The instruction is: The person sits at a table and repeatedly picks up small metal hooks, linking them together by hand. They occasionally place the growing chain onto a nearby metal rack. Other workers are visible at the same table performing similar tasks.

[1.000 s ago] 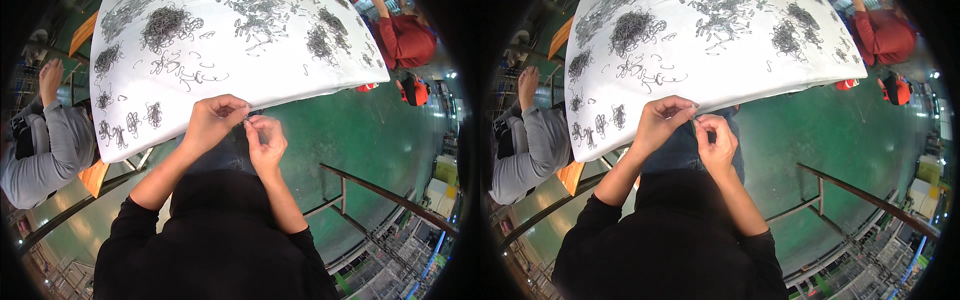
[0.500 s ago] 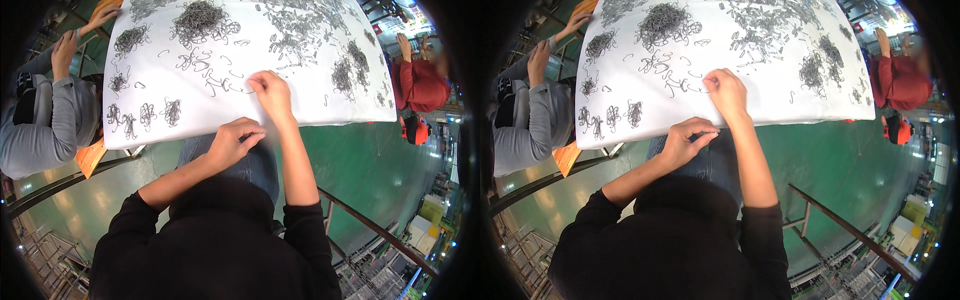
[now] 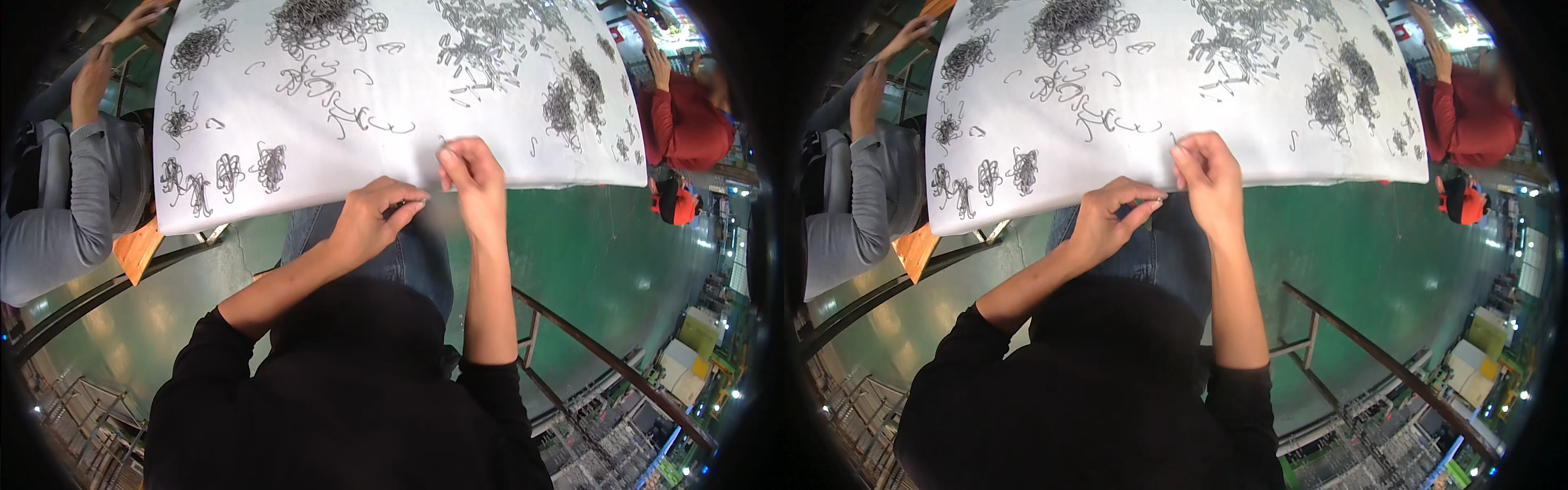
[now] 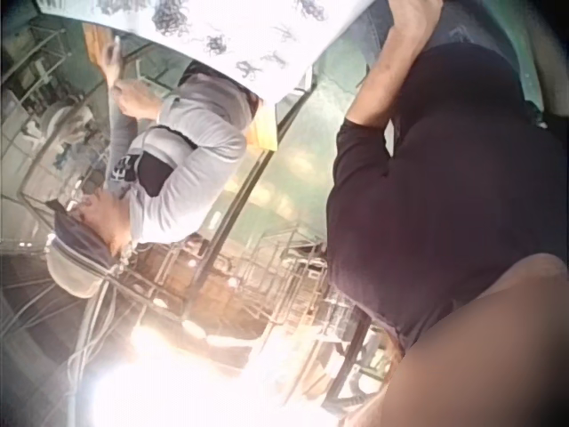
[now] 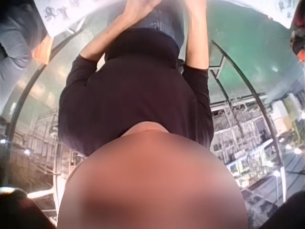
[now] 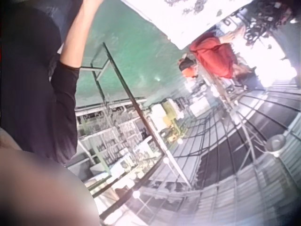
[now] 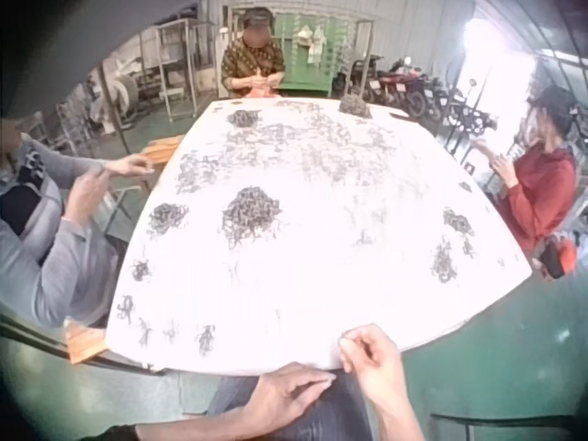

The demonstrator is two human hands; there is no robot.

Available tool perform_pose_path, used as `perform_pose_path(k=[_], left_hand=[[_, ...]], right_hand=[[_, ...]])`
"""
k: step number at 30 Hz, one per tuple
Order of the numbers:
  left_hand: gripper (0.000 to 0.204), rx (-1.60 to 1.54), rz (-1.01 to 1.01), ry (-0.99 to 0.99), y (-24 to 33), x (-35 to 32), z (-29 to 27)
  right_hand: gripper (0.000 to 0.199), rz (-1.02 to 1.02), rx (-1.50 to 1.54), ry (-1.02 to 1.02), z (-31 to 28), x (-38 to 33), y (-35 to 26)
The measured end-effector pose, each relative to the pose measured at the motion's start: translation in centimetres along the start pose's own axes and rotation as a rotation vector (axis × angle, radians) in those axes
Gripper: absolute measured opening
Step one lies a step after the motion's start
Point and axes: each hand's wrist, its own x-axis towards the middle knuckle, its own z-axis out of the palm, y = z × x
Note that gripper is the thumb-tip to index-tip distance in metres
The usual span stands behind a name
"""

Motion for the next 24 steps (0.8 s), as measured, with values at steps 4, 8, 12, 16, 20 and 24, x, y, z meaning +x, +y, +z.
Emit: perform_pose_path(k=[4,8,12,16,20,24], left_hand=[[0.019,-0.029,0.014,0.002,0.5,0.4,0.5],[0.020,-0.036,0.053,0.014,1.2,0.8,1.2],[0.020,-0.038,0.056,0.008,1.5,1.0,1.8],[0.024,0.003,0.125,0.006,1.7,1.1,2.3],[0.027,-0.007,0.270,0.025,1.2,2.0,2.3],[0.019,0.234,0.260,0.087,-2.4,8.6,2.0]], right_hand=[[0.017,-0.015,0.280,0.172,0.2,-6.1,-1.3],[0.022,-0.022,0.316,0.263,1.0,-7.0,-0.8],[0.021,-0.108,0.298,0.352,1.2,-7.0,0.0],[0.022,-0.242,0.349,0.418,1.7,-7.1,0.7],[0.024,-0.419,0.317,0.451,1.8,-7.2,1.4],[0.027,-0.429,0.294,0.466,1.3,-7.4,1.9]])
